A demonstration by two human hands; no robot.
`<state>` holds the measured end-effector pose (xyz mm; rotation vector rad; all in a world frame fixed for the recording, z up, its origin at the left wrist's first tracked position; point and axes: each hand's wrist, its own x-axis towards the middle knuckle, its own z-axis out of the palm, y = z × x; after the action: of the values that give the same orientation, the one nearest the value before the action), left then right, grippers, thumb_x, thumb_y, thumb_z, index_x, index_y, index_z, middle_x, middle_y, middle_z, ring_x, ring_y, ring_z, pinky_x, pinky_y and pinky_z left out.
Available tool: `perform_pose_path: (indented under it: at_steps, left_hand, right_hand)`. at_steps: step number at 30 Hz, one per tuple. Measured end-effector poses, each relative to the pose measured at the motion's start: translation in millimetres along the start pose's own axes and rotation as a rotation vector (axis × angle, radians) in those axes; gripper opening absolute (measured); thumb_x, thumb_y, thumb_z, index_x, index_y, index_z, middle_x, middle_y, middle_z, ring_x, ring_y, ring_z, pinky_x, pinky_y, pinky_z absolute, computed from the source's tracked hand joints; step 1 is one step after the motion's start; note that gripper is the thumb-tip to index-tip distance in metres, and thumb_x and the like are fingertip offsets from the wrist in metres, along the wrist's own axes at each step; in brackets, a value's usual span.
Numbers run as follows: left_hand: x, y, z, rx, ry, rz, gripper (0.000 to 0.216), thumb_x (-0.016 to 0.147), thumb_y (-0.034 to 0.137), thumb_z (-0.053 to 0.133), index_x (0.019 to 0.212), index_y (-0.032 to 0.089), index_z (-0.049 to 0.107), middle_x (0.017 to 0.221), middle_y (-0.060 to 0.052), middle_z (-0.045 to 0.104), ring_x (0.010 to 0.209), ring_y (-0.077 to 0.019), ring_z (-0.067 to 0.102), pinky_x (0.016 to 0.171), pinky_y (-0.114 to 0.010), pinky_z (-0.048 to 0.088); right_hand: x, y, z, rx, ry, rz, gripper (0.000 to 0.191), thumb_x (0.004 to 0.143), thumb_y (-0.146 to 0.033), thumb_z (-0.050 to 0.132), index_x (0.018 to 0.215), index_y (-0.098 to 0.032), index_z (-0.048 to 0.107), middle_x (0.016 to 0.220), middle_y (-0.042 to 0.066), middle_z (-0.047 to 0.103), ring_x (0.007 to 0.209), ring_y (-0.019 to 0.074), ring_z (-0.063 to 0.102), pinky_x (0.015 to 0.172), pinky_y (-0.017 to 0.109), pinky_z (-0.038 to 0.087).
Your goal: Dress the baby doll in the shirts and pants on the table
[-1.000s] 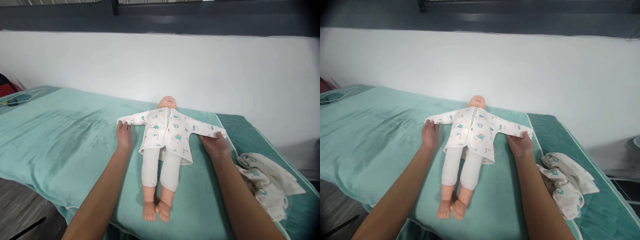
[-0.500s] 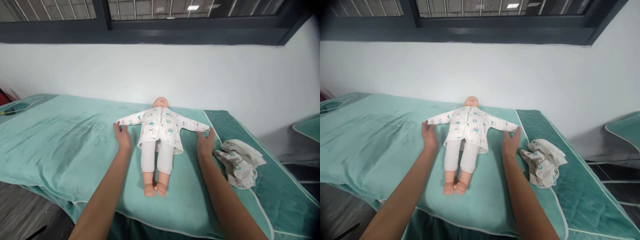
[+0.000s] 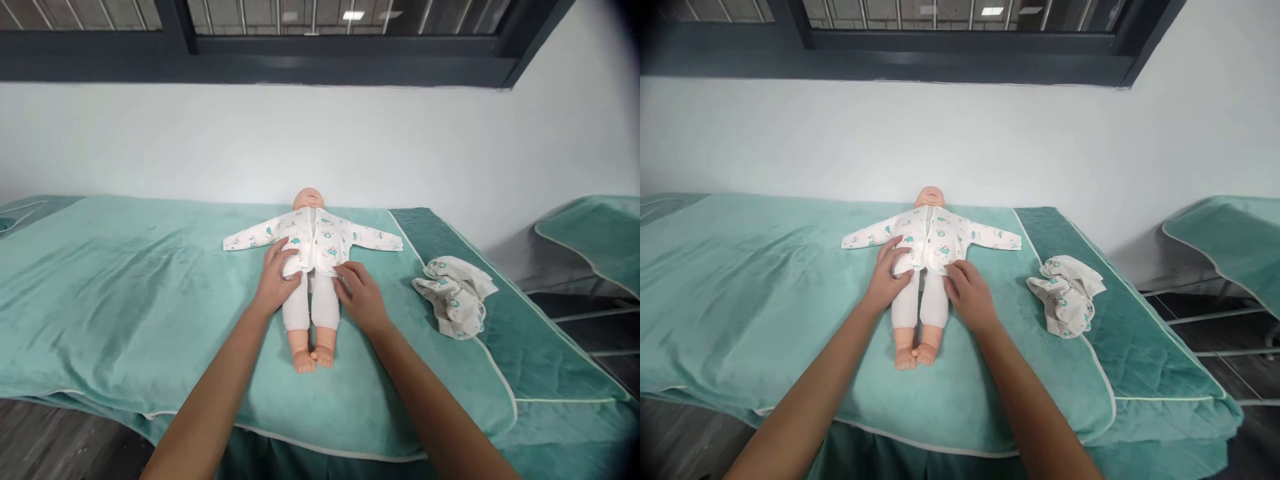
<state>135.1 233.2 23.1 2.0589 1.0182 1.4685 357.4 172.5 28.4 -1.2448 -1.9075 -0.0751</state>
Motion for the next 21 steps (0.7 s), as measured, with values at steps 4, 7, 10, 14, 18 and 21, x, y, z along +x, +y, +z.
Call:
perform_pose_path:
  at_steps: [4,7,10,14,18,21]
  left_hand:
    - [0,1,3,0.060,0.021,0.055,0.043,0.076,0.018,0.070,0.118,0.026,0.062,0.146,-0.010,0.049,0.140,-0.0275,0.043,0.120,-0.050,0.031]
    - [-1,3,5,0.078,-0.024,0.028,0.046,0.073,0.019,0.074,0.117,0.027,0.064,0.147,-0.009,0.048,0.140,-0.0293,0.041,0.119,-0.051,0.031]
    - [-2,6,6,0.079,0.010,-0.021,0.035,0.076,0.019,0.072,0.110,0.027,0.068,0.142,-0.008,0.052,0.136,-0.0291,0.044,0.118,-0.050,0.032]
    - [0,8,5,-0.054,0.140,-0.112,0.011,0.083,0.027,0.068,0.094,0.027,0.071,0.122,-0.006,0.064,0.122,-0.0256,0.054,0.114,-0.044,0.038]
    - [5,-6,1,-0.181,0.396,-0.358,0.025,0.092,0.043,0.058,0.081,0.021,0.064,0.082,-0.001,0.061,0.084,-0.0173,0.058,0.084,-0.030,0.048]
    - [6,-24,-1,-0.240,0.594,-0.544,0.032,0.094,0.047,0.053,0.077,0.020,0.054,0.071,0.003,0.048,0.070,-0.0127,0.048,0.073,-0.026,0.044]
  right_hand:
    - [-2,4,0,0.067,0.031,0.071,0.022,0.099,-0.029,0.047,0.112,-0.022,0.063,0.113,0.012,0.065,0.105,0.0234,0.062,0.091,0.038,0.050]
    - [-2,7,-2,0.158,0.072,0.246,0.019,0.098,-0.036,0.048,0.099,-0.023,0.062,0.095,0.008,0.066,0.090,0.0219,0.063,0.084,0.037,0.050]
    - [0,14,-2,0.242,0.142,0.424,0.024,0.099,-0.043,0.046,0.097,-0.022,0.058,0.076,0.002,0.062,0.071,0.0188,0.060,0.072,0.034,0.049]
    - [4,22,1,0.434,0.223,0.618,0.028,0.092,-0.049,0.054,0.097,-0.022,0.058,0.076,0.000,0.062,0.068,0.0173,0.058,0.066,0.031,0.047]
    - [5,23,1,0.496,0.185,0.630,0.035,0.087,-0.052,0.061,0.103,-0.021,0.060,0.090,0.003,0.066,0.076,0.0177,0.059,0.070,0.031,0.048]
    - [5,21,-2,0.437,0.064,0.606,0.043,0.081,-0.055,0.069,0.105,-0.020,0.061,0.095,0.004,0.066,0.078,0.0187,0.059,0.072,0.033,0.048]
